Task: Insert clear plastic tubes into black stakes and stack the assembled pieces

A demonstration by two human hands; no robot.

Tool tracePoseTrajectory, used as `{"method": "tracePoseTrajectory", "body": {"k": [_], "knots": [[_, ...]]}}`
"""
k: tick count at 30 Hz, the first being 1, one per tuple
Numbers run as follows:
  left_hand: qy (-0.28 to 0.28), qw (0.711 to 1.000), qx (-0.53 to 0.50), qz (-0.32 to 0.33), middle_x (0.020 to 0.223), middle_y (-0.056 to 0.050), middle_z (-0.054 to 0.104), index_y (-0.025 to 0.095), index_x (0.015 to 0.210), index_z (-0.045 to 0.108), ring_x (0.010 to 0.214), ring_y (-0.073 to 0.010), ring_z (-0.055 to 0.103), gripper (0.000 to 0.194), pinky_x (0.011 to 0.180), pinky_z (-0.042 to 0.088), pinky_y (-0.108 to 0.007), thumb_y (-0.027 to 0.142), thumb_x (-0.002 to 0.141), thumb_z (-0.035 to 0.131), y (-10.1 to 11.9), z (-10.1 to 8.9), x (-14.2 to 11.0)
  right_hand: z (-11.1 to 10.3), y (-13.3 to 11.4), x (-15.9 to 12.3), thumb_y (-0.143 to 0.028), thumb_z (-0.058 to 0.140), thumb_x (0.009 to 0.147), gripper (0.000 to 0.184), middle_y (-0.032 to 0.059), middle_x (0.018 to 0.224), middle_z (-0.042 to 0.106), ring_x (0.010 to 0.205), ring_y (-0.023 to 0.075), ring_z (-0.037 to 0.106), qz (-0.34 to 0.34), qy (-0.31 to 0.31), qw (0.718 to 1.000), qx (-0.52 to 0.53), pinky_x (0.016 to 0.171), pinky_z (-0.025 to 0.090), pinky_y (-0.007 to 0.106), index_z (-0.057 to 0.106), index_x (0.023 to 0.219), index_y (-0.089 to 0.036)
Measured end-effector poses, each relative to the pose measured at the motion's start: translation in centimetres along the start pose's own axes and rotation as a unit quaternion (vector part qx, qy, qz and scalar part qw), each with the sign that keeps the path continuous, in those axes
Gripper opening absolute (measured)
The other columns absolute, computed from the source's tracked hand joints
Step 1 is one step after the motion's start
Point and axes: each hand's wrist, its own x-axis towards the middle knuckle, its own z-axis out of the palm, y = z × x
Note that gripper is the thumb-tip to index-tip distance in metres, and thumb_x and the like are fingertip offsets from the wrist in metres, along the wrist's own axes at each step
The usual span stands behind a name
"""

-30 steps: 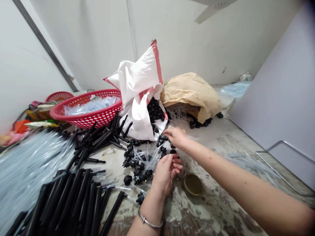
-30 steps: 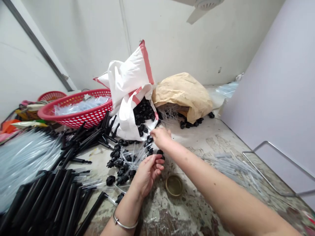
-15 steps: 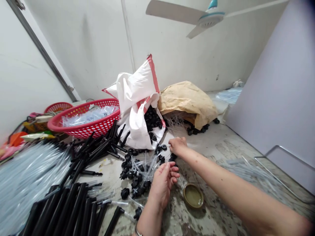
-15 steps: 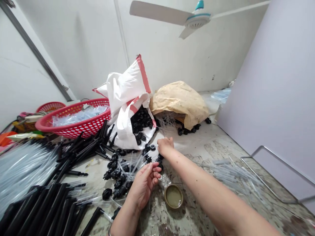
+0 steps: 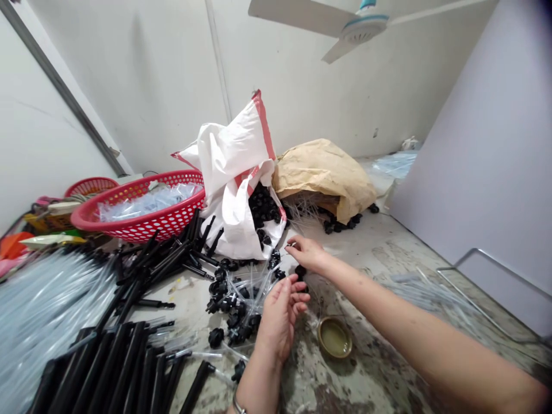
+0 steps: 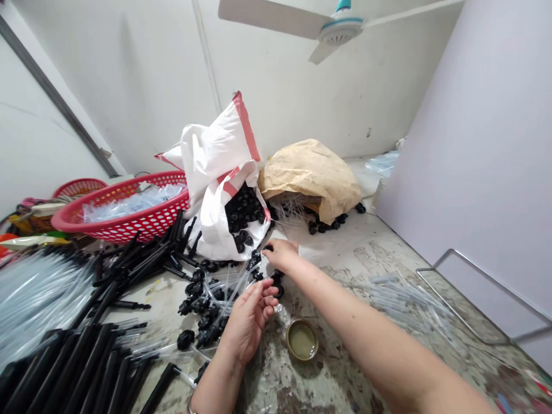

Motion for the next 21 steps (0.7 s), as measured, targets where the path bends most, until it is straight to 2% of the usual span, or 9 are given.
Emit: {"method": "tracePoseTrajectory", "body": {"k": [3, 6, 8, 11, 15, 18, 21], "knots": [[-0.017, 0.999, -0.02, 0.025, 0.092, -0.008, 0.067, 0.017, 0.103, 0.061, 0.072, -0.0138, 0.064, 0.037, 0.057, 0.049, -0.02, 0.034, 0.071, 0.07, 0.5, 0.3, -0.2, -1.1, 0.1, -3.7, -0.035, 0.036, 0.091, 0.029, 0.004, 0.086, 0.068, 0.075, 0.0153, 0.063, -0.008, -0.015, 0.996, 0.093, 0.064, 0.044, 0.026, 0.051, 0.109, -0.018], [-0.077, 0.997, 0.008, 0.014, 0.103, -0.009, 0.066, 0.02, 0.112, 0.06, 0.075, -0.0149, 0.064, 0.042, 0.053, 0.049, -0.019, 0.033, 0.073, 0.069, 0.8, 0.6, -0.8, -1.2, 0.3, -7.9, -0.037, 0.036, 0.091, 0.024, 0.0025, 0.081, 0.066, 0.068, 0.0131, 0.062, -0.035, -0.035, 0.972, 0.229, 0.058, 0.046, 0.023, 0.05, 0.097, -0.018], [-0.114, 0.992, 0.056, -0.007, 0.105, -0.011, 0.066, 0.018, 0.111, 0.062, 0.071, -0.0136, 0.063, 0.039, 0.046, 0.045, -0.016, 0.032, 0.074, 0.068, 0.7, 0.7, -1.1, -1.0, 0.4, -10.0, -0.038, 0.04, 0.09, 0.022, 0.0027, 0.079, 0.065, 0.07, 0.014, 0.061, -0.039, -0.012, 0.967, 0.251, 0.061, 0.045, 0.025, 0.05, 0.089, -0.018], [-0.138, 0.985, 0.106, -0.024, 0.103, -0.011, 0.067, 0.016, 0.108, 0.064, 0.07, -0.0139, 0.063, 0.036, 0.046, 0.046, -0.017, 0.032, 0.075, 0.066, 0.1, 0.9, -1.3, -1.1, 0.7, -11.7, -0.038, 0.043, 0.089, 0.02, 0.001, 0.073, 0.063, 0.07, 0.0145, 0.059, -0.022, 0.029, 0.98, 0.197, 0.065, 0.043, 0.026, 0.049, 0.086, -0.019], [-0.122, 0.983, 0.133, -0.012, 0.092, -0.009, 0.07, 0.013, 0.096, 0.067, 0.074, -0.0169, 0.065, 0.032, 0.066, 0.054, -0.028, 0.033, 0.071, 0.07, -0.5, 1.1, -1.2, -2.2, 2.3, -12.1, -0.044, 0.04, 0.089, 0.027, -0.0011, 0.068, 0.063, 0.07, 0.0157, 0.058, -0.004, 0.044, 0.992, 0.116, 0.066, 0.041, 0.026, 0.054, 0.086, -0.021], [-0.068, 0.989, 0.131, 0.033, 0.085, -0.008, 0.07, 0.012, 0.085, 0.066, 0.079, -0.0203, 0.067, 0.03, 0.073, 0.054, -0.032, 0.034, 0.066, 0.074, -0.3, 1.1, -1.0, -3.2, 5.5, -11.2, -0.039, 0.035, 0.092, 0.03, -0.0004, 0.078, 0.066, 0.081, 0.017, 0.057, 0.066, 0.054, 0.996, 0.037, 0.07, 0.041, 0.027, 0.06, 0.09, -0.024], [-0.007, 0.99, 0.116, 0.077, 0.079, -0.006, 0.069, 0.013, 0.081, 0.064, 0.071, -0.0184, 0.067, 0.032, 0.063, 0.053, -0.026, 0.036, 0.062, 0.075, 0.2, 0.9, -0.8, -3.7, 9.4, -9.6, -0.026, 0.043, 0.089, 0.021, 0.0052, 0.095, 0.065, 0.095, 0.0208, 0.054, 0.125, 0.068, 0.99, -0.012, 0.078, 0.038, 0.031, 0.064, 0.091, -0.022]]}}
